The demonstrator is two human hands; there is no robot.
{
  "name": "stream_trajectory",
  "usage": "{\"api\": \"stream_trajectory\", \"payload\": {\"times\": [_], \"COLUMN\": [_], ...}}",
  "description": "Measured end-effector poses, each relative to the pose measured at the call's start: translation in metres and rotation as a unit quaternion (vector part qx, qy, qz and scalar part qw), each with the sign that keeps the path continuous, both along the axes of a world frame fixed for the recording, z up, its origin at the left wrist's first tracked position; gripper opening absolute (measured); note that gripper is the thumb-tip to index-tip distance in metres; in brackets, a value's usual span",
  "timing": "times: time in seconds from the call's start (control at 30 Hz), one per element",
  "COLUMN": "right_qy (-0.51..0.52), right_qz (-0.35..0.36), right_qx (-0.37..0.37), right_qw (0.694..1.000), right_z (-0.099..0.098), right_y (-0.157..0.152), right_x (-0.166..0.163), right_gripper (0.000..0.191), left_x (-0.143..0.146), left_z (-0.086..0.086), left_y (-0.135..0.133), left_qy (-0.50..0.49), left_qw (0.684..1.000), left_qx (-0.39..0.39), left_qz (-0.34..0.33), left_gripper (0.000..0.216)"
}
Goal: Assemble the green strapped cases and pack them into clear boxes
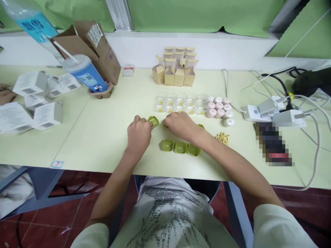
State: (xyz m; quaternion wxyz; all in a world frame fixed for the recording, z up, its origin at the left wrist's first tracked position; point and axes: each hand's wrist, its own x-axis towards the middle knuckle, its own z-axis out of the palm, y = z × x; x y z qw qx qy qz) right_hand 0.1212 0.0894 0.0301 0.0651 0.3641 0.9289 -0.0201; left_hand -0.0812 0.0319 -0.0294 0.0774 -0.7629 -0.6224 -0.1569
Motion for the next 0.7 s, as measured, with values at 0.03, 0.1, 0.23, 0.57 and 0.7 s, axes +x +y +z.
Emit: {"api": "stream_trajectory", "payload": {"times": [0.03, 0.1, 0.23, 0.57, 0.7], "right_qy": [0.004, 0.013, 0.039, -0.118, -0.121], "right_qz": [-0.011, -0.025, -0.06, -0.078, -0.086], "right_qx": [-0.001, -0.025, -0.068, -0.101, -0.124], "right_qw": [1.0, 0.999, 0.995, 0.985, 0.981], "right_z": [0.0, 0.005, 0.033, 0.04, 0.047], "right_y": [0.003, 0.007, 0.004, -0.006, 0.001], "right_x": [0.002, 0.008, 0.022, 0.033, 0.042], "right_gripper": [0.032, 0.027, 0.013, 0.038, 0.037], "left_x": [0.0, 0.002, 0.009, 0.008, 0.012], "left_z": [0.002, 0.005, 0.006, 0.016, 0.02], "left_y": [0.001, 0.003, 0.006, 0.007, 0.008], "left_qy": [-0.005, -0.016, 0.001, 0.022, 0.054], "left_qw": [1.0, 0.998, 0.993, 0.991, 0.992], "left_qx": [-0.011, -0.031, -0.04, -0.06, -0.073], "left_qz": [-0.022, -0.061, -0.115, -0.118, -0.089], "left_gripper": [0.04, 0.037, 0.031, 0.016, 0.022]}}
